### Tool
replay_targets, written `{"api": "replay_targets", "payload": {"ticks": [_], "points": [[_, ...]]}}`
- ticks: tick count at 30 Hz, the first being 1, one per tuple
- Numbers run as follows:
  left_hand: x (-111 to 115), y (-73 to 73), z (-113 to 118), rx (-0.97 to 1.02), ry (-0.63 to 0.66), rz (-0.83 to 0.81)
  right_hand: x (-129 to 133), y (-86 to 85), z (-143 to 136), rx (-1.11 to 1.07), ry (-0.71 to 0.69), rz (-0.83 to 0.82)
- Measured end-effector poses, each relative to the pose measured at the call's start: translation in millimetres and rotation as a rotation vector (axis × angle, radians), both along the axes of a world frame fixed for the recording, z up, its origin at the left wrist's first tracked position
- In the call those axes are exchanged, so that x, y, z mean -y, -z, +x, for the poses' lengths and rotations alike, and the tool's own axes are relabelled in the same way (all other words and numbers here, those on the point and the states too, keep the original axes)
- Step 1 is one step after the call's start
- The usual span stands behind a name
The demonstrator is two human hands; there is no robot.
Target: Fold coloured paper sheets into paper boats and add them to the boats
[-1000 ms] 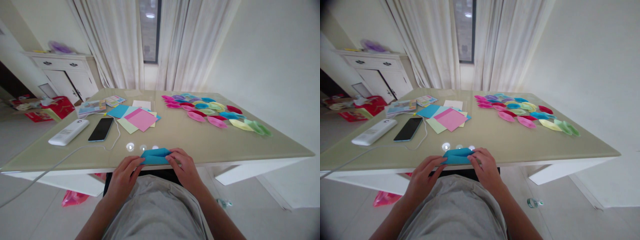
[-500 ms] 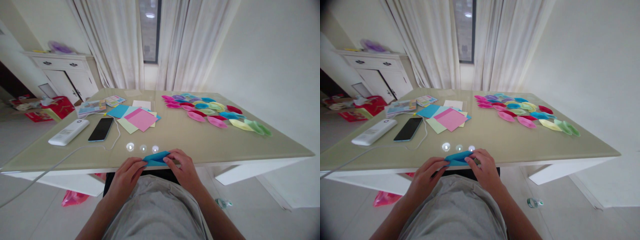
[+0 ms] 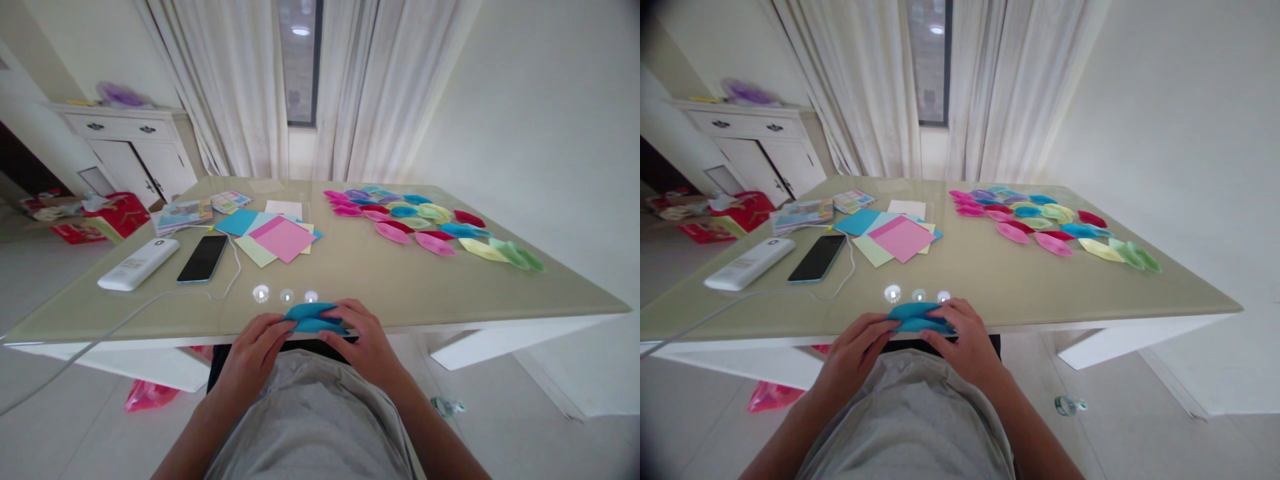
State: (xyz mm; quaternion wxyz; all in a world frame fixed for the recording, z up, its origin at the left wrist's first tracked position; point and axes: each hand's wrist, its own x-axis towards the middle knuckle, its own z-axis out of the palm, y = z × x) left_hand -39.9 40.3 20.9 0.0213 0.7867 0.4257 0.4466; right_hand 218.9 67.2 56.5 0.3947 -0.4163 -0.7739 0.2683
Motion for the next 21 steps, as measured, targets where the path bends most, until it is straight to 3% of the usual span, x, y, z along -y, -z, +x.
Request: {"api": "replay_targets", "payload": {"ticks": [6,12,21], "points": [[1.5,-1.3,1.2,0.042,-0.011,0.000,2.2,-5.0,0.8,0.033,-0.062,0.004],[2.1,-4.1,2.6,0.038,0.058,-0.024,4.3,-5.4,-0.5,0.094,-0.124,0.066],[0.6,-1.1,5.6,0.062,0.072,-0.032,7.7,-4.1,-5.7,0.252,-0.090,0.196]]}}
